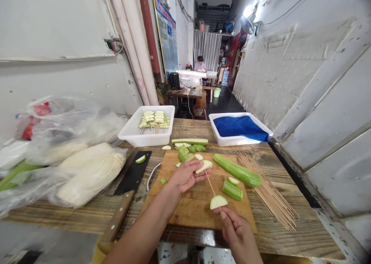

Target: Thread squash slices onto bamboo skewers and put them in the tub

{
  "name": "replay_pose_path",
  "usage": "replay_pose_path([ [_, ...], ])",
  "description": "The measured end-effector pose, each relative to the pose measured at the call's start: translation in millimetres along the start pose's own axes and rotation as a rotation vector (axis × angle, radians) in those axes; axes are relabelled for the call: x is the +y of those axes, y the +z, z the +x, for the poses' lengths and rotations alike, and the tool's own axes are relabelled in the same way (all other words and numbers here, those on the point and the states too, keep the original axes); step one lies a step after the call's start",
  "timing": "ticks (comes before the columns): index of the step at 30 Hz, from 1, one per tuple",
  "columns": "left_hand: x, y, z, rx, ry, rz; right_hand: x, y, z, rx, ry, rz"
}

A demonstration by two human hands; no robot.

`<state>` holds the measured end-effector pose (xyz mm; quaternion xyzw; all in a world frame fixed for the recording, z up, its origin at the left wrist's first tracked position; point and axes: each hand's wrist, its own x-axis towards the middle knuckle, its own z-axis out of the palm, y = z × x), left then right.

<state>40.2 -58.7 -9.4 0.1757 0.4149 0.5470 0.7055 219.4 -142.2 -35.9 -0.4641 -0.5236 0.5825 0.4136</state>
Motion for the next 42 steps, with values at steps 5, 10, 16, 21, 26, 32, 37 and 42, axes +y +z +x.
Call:
replay_pose_path([
  [5,-3.5,1.4,-0.8,-0.028,-0.014,0.011,-3.0,0.2,-0.2,-0.018,0.049,0.031],
  [10,-8.7,5.3,-1.0,-0.019,-0.049,0.020,-3.1,-1.3,0.7,-0.038,0.082,0.063],
  [16,-10.7,10.0,-1.4,-0.054,-0.014,-0.050,0.6,0.1,3.6,-0.046,0.087,0.116],
  [21,-12.2,11.0,-1.1,-0.030,0.013,-0.099,1.6,2.5,4.7,-0.043,0.085,0.120],
  [26,-11.9,8.4,0.9,-0.027,0.020,-0.054,-1.3,1.0,4.1,-0.058,0.097,0.116],
  [32,-13.9,12.6,0.9,0.036,0.003,-0.098,-1.4,0.1,2.5,-0.048,0.120,0.126],
  [37,-16.8,13.7,1.9,0.047,0.033,-0.092,0.7,0.1,2.3,-0.058,0.152,0.167],
  [42,-16.7,11.2,2.8,0.044,0.048,-0.086,1.9,-1.9,1.4,-0.096,0.233,0.265],
])
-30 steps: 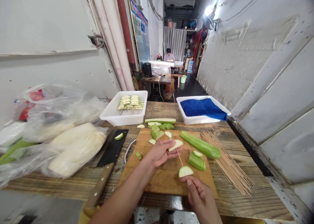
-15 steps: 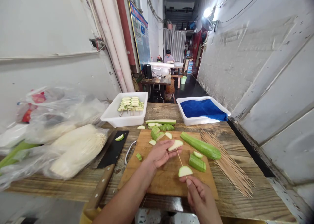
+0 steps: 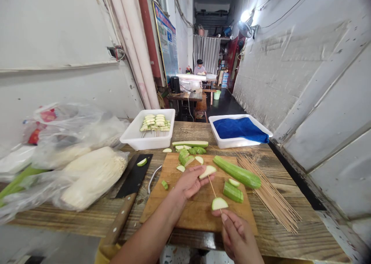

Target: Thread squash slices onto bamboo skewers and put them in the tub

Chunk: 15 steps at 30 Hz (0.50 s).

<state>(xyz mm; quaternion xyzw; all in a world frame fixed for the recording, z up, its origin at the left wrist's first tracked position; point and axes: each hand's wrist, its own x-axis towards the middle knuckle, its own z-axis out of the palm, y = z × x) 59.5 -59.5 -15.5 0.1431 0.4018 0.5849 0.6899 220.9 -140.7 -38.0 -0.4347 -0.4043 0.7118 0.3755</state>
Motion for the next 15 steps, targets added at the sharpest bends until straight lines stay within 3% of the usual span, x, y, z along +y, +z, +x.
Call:
replay_pose_path([
  [15,-3.1,-1.6,-4.1,-0.059,-0.017,0.066,2.2,1.4,-2.8,0.016,0.039,0.060],
])
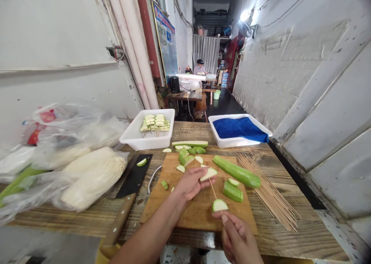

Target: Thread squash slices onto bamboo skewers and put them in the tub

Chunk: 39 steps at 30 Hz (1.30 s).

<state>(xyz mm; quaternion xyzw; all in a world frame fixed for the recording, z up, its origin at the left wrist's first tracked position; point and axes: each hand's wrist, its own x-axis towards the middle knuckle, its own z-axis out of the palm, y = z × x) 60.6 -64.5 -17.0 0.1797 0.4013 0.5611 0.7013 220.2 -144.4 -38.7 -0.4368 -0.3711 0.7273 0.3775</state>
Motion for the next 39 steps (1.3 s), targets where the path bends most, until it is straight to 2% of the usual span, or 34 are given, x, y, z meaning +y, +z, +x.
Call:
replay_pose_path([
  [17,-9.6,-2.6,-1.3,0.048,-0.057,0.000,8.4,1.3,5.7,0.024,-0.007,0.036],
  [25,-9.3,-1.0,-0.4,0.082,-0.067,0.003,17.2,0.6,10.0,0.077,-0.039,-0.017],
  [33,-23.5,3.1,-3.9,0.028,-0.137,0.066,13.7,-0.5,21.2,0.070,-0.074,-0.044],
  [39,-17.2,7.0,-9.0,-0.006,-0.149,-0.075,14.4,-8.4,27.7,0.052,-0.171,-0.156],
])
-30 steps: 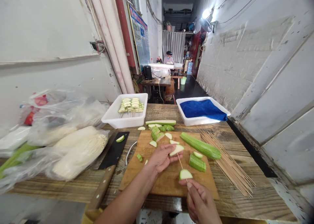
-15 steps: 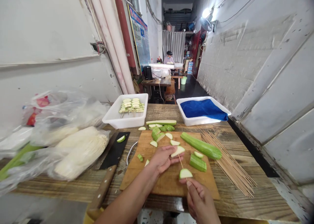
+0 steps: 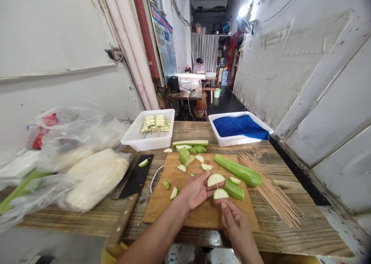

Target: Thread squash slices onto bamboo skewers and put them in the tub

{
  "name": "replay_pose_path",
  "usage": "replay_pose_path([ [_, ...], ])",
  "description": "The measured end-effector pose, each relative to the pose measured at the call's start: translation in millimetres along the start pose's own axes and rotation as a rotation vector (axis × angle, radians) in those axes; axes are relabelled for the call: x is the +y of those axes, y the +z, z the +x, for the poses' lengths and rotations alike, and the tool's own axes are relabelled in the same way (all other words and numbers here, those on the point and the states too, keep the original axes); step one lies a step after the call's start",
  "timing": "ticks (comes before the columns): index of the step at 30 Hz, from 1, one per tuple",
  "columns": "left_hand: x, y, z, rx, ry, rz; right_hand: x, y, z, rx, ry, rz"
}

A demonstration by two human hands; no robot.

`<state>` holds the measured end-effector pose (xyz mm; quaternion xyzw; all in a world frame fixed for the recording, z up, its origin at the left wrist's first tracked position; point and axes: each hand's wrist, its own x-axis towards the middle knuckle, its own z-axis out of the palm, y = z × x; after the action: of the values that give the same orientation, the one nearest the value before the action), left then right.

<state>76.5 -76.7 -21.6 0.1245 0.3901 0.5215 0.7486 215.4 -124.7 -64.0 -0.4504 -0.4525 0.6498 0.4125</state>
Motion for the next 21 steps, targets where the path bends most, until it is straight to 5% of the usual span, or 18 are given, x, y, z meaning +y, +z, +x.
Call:
replay_pose_path([
  [15,-6.5,7.9,-10.1,0.111,0.171,0.128,-15.3,6.9,-7.6,0.014,-0.233,-0.232],
  [21,-16.2,9.6,-14.6,0.048,0.162,0.254,-13.2,7.5,-2.2,0.029,-0.346,-0.326],
])
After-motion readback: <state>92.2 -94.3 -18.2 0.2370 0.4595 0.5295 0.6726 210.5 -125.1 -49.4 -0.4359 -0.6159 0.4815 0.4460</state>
